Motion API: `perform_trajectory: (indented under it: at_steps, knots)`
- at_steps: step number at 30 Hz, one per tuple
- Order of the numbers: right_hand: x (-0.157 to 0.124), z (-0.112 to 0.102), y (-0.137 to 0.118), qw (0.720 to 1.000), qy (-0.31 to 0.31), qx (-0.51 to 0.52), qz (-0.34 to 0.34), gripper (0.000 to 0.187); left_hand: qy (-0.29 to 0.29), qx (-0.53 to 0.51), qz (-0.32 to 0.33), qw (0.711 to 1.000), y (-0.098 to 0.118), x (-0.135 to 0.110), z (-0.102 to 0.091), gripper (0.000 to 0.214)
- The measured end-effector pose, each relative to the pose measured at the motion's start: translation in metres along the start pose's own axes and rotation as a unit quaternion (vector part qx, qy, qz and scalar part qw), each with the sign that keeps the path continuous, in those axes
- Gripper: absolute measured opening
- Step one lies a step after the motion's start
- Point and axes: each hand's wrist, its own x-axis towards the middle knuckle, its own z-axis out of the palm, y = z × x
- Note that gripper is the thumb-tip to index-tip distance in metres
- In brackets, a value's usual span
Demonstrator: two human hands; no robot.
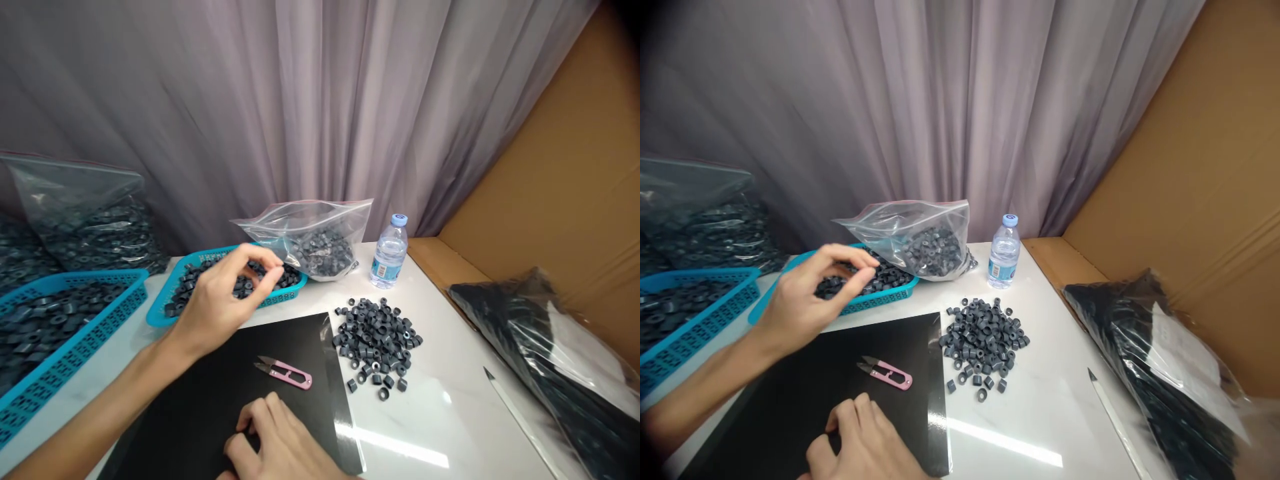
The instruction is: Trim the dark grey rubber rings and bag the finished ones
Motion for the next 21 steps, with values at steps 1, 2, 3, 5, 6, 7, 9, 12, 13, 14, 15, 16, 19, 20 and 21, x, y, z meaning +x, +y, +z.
perform_trajectory:
  at_steps: [1, 2, 3, 5, 6, 7, 9, 12, 13, 14, 15, 16, 19, 20, 21]
  knots:
    - [-0.001, -0.001, 0.000, 1.000, -0.010, 0.014, 0.006, 0.020, 0.026, 0.012, 0.019, 0.999, 0.003, 0.008, -0.004, 0.013]
    - [-0.001, -0.002, 0.001, 0.999, -0.018, 0.033, 0.013, 0.018, 0.046, 0.023, 0.028, 0.998, 0.003, 0.013, -0.009, 0.014]
    - [-0.002, -0.005, 0.001, 0.998, -0.026, 0.053, 0.022, 0.017, 0.056, 0.031, 0.024, 0.998, 0.001, 0.016, -0.013, 0.016]
    - [-0.002, -0.012, 0.000, 0.994, -0.040, 0.095, 0.047, 0.017, 0.044, 0.040, -0.008, 0.998, -0.010, 0.012, -0.020, 0.029]
    - [-0.002, -0.016, 0.000, 0.991, -0.047, 0.113, 0.061, 0.019, 0.022, 0.049, -0.035, 0.998, -0.020, 0.007, -0.022, 0.038]
    - [-0.002, -0.019, -0.001, 0.988, -0.053, 0.128, 0.074, 0.021, 0.000, 0.059, -0.066, 0.996, -0.031, 0.001, -0.024, 0.045]
    - [-0.002, -0.024, -0.002, 0.983, -0.068, 0.153, 0.083, 0.025, -0.057, 0.127, -0.137, 0.981, -0.057, -0.011, -0.025, 0.050]
    - [-0.002, -0.027, -0.002, 0.980, -0.082, 0.166, 0.077, 0.024, -0.104, 0.171, -0.203, 0.959, -0.091, -0.021, -0.020, 0.064]
    - [-0.003, -0.027, -0.002, 0.980, -0.084, 0.167, 0.074, 0.024, -0.126, 0.179, -0.220, 0.951, -0.098, -0.021, -0.016, 0.075]
    - [-0.003, -0.027, -0.002, 0.980, -0.085, 0.167, 0.071, 0.024, -0.150, 0.183, -0.234, 0.943, -0.103, -0.020, -0.010, 0.085]
    - [-0.003, -0.026, -0.002, 0.980, -0.086, 0.167, 0.070, 0.024, -0.175, 0.183, -0.242, 0.937, -0.106, -0.017, -0.004, 0.091]
    - [-0.004, -0.026, -0.002, 0.980, -0.088, 0.167, 0.068, 0.024, -0.201, 0.180, -0.246, 0.931, -0.108, -0.014, 0.004, 0.095]
    - [-0.004, -0.023, -0.002, 0.982, -0.085, 0.155, 0.067, 0.027, -0.256, 0.170, -0.240, 0.921, -0.106, 0.000, 0.026, 0.096]
    - [-0.004, -0.021, -0.002, 0.983, -0.081, 0.149, 0.065, 0.028, -0.269, 0.166, -0.227, 0.921, -0.106, 0.004, 0.032, 0.090]
    - [-0.005, -0.019, -0.001, 0.985, -0.076, 0.142, 0.063, 0.029, -0.278, 0.165, -0.213, 0.922, -0.105, 0.007, 0.037, 0.081]
